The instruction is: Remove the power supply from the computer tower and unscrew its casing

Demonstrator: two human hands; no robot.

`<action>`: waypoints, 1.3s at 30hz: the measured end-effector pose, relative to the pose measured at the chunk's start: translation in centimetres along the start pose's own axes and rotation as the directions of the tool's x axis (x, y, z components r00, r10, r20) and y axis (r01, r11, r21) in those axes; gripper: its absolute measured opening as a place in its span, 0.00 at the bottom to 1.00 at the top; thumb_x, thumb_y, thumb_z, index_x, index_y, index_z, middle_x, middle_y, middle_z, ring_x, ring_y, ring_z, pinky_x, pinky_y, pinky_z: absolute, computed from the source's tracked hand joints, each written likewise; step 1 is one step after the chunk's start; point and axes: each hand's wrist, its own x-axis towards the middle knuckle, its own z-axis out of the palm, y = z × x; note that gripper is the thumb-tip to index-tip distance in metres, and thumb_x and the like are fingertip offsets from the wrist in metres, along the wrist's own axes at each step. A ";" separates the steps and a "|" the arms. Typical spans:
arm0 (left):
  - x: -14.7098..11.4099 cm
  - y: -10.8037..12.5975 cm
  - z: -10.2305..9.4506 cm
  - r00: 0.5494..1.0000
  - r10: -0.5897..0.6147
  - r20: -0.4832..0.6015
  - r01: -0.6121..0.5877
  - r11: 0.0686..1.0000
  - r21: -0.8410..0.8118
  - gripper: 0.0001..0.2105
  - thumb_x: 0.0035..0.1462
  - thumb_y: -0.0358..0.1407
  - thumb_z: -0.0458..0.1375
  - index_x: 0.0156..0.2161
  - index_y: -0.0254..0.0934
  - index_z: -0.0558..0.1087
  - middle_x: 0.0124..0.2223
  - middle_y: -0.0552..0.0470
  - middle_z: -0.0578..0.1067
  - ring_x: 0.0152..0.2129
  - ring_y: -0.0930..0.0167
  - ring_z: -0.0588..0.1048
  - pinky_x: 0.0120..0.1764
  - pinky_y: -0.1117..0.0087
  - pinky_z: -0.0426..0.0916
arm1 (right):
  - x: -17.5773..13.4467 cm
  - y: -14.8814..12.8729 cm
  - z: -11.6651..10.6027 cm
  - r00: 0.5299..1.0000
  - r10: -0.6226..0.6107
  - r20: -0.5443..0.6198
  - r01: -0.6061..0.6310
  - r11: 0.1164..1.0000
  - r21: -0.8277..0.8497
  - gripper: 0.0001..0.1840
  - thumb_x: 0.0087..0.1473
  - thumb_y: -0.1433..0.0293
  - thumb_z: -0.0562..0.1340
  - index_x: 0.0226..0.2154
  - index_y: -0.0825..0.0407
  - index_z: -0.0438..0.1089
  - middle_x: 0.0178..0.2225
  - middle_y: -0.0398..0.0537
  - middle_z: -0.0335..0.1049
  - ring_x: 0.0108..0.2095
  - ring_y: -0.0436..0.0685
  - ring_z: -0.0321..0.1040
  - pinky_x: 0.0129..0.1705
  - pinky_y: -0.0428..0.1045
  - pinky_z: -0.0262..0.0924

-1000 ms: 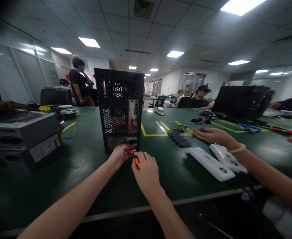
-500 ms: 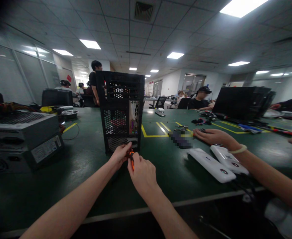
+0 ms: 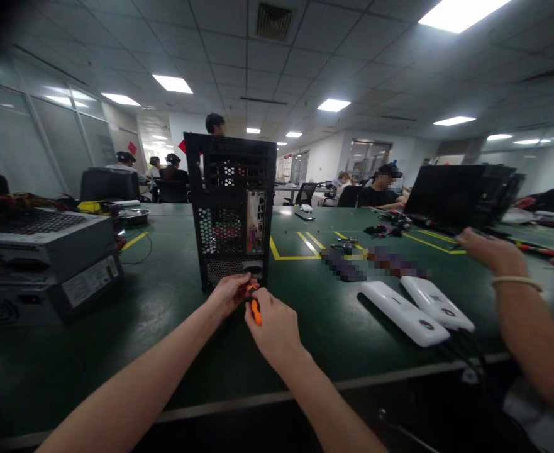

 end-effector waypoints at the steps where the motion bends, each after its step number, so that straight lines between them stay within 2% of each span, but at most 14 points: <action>1: -0.1 0.0 0.0 1.000 0.001 0.002 -0.001 1.000 -0.002 0.07 0.53 0.28 0.53 0.25 0.29 0.70 0.23 0.49 0.73 0.18 0.77 0.71 0.23 0.78 0.65 | -0.1 0.1 0.1 0.999 -0.042 -0.001 0.042 0.999 -0.006 0.06 0.50 0.73 0.55 0.34 0.52 0.63 0.29 0.45 0.67 0.30 0.53 0.66 0.31 0.47 0.57; 3: -0.2 0.0 0.1 1.000 0.008 0.004 -0.008 1.000 0.000 0.07 0.53 0.26 0.51 0.27 0.29 0.70 0.24 0.48 0.73 0.20 0.77 0.72 0.24 0.78 0.66 | -0.2 0.1 0.1 0.994 -0.106 -0.002 0.106 0.994 -0.018 0.09 0.47 0.76 0.56 0.33 0.51 0.65 0.32 0.46 0.66 0.33 0.54 0.65 0.35 0.48 0.58; 6: -0.4 0.0 0.2 1.000 0.026 0.015 -0.027 0.999 0.040 0.07 0.54 0.26 0.50 0.30 0.29 0.70 0.25 0.48 0.74 0.21 0.76 0.73 0.25 0.77 0.67 | -0.1 0.1 0.0 0.993 -0.114 -0.026 0.114 0.993 0.005 0.09 0.47 0.76 0.56 0.33 0.51 0.66 0.31 0.46 0.65 0.32 0.53 0.64 0.36 0.48 0.58; 11: -0.2 -0.4 0.1 0.996 0.090 0.027 -0.094 0.971 0.219 0.09 0.56 0.29 0.46 0.34 0.31 0.69 0.26 0.50 0.73 0.19 0.77 0.71 0.25 0.75 0.66 | 0.3 0.4 -0.5 0.998 0.007 -0.068 0.002 0.992 0.129 0.08 0.53 0.69 0.54 0.36 0.52 0.65 0.32 0.46 0.67 0.32 0.52 0.66 0.35 0.47 0.59; 14: 0.0 -0.7 -0.2 0.986 0.165 0.031 -0.165 0.922 0.351 0.06 0.53 0.28 0.50 0.31 0.34 0.70 0.26 0.52 0.72 0.21 0.75 0.71 0.29 0.74 0.66 | 0.4 0.8 -1.0 0.990 0.064 -0.123 -0.037 0.977 0.211 0.08 0.54 0.68 0.53 0.36 0.52 0.65 0.33 0.46 0.69 0.32 0.53 0.66 0.35 0.47 0.60; 16: -0.1 -0.8 -0.5 0.955 0.286 0.071 -0.278 0.796 0.538 0.06 0.50 0.27 0.53 0.30 0.36 0.71 0.30 0.50 0.73 0.28 0.72 0.72 0.36 0.73 0.65 | 0.3 0.9 -1.4 0.984 0.088 -0.157 -0.047 0.968 0.248 0.08 0.54 0.68 0.53 0.34 0.51 0.65 0.32 0.46 0.69 0.32 0.53 0.67 0.35 0.47 0.59; 19: -0.4 -0.8 -0.7 0.860 0.448 0.246 -0.422 0.352 0.835 0.09 0.51 0.29 0.52 0.35 0.38 0.73 0.40 0.47 0.72 0.38 0.68 0.70 0.44 0.69 0.61 | 0.1 1.1 -1.9 0.972 0.141 -0.189 -0.083 0.955 0.284 0.08 0.53 0.67 0.53 0.33 0.52 0.65 0.31 0.46 0.69 0.31 0.52 0.67 0.34 0.47 0.59; 20: -0.5 -0.7 -0.7 0.840 0.451 0.302 -0.430 0.214 0.877 0.10 0.52 0.29 0.51 0.37 0.39 0.73 0.42 0.47 0.72 0.39 0.67 0.70 0.44 0.68 0.61 | 0.0 1.2 -2.1 0.967 0.161 -0.199 -0.098 0.951 0.294 0.08 0.53 0.67 0.53 0.33 0.52 0.65 0.31 0.45 0.69 0.31 0.52 0.67 0.34 0.47 0.59; 21: -0.6 -0.7 -0.7 0.834 0.438 0.337 -0.428 0.128 0.895 0.11 0.53 0.30 0.50 0.39 0.40 0.73 0.43 0.47 0.71 0.39 0.67 0.70 0.44 0.68 0.61 | -0.1 1.3 -2.1 0.961 0.182 -0.207 -0.114 0.946 0.303 0.08 0.53 0.67 0.54 0.33 0.52 0.65 0.31 0.45 0.69 0.31 0.52 0.67 0.34 0.47 0.59; 26: -0.7 -1.0 -0.4 0.832 0.341 0.438 -0.434 -0.092 0.896 0.13 0.55 0.35 0.49 0.43 0.42 0.72 0.43 0.47 0.69 0.37 0.67 0.70 0.38 0.70 0.63 | -0.5 1.8 -2.2 0.938 0.256 -0.233 -0.170 0.927 0.333 0.08 0.52 0.66 0.55 0.33 0.52 0.65 0.30 0.45 0.70 0.30 0.53 0.68 0.33 0.47 0.60; 31: -0.5 -1.3 -0.3 0.826 0.361 0.434 -0.418 -0.125 0.900 0.13 0.55 0.38 0.50 0.44 0.43 0.71 0.43 0.47 0.68 0.38 0.67 0.70 0.36 0.70 0.63 | -0.5 1.8 -2.3 0.947 0.234 -0.221 -0.162 0.940 0.302 0.08 0.52 0.66 0.54 0.32 0.52 0.65 0.29 0.45 0.70 0.29 0.52 0.67 0.32 0.47 0.59; 35: -0.5 -1.4 -0.2 0.831 0.347 0.435 -0.422 -0.116 0.899 0.10 0.55 0.38 0.50 0.39 0.42 0.72 0.42 0.48 0.69 0.37 0.67 0.69 0.36 0.70 0.62 | -0.5 1.7 -2.3 0.952 0.227 -0.205 -0.168 0.948 0.272 0.08 0.52 0.66 0.54 0.32 0.51 0.65 0.29 0.44 0.69 0.29 0.52 0.67 0.32 0.46 0.58; 37: -0.4 -1.5 0.0 0.835 0.364 0.412 -0.415 -0.075 0.907 0.08 0.54 0.36 0.52 0.36 0.41 0.73 0.41 0.48 0.70 0.36 0.67 0.70 0.36 0.70 0.62 | -0.5 1.7 -2.2 0.950 0.227 -0.214 -0.168 0.950 0.264 0.08 0.52 0.66 0.54 0.32 0.51 0.65 0.29 0.44 0.70 0.29 0.52 0.67 0.32 0.46 0.58; 39: -0.2 -1.4 0.0 0.845 0.397 0.359 -0.402 0.030 0.915 0.05 0.51 0.35 0.55 0.33 0.39 0.72 0.40 0.48 0.71 0.35 0.68 0.70 0.37 0.70 0.61 | -0.5 1.8 -2.1 0.949 0.223 -0.221 -0.163 0.952 0.258 0.08 0.52 0.66 0.53 0.32 0.51 0.66 0.29 0.45 0.70 0.28 0.52 0.67 0.31 0.46 0.58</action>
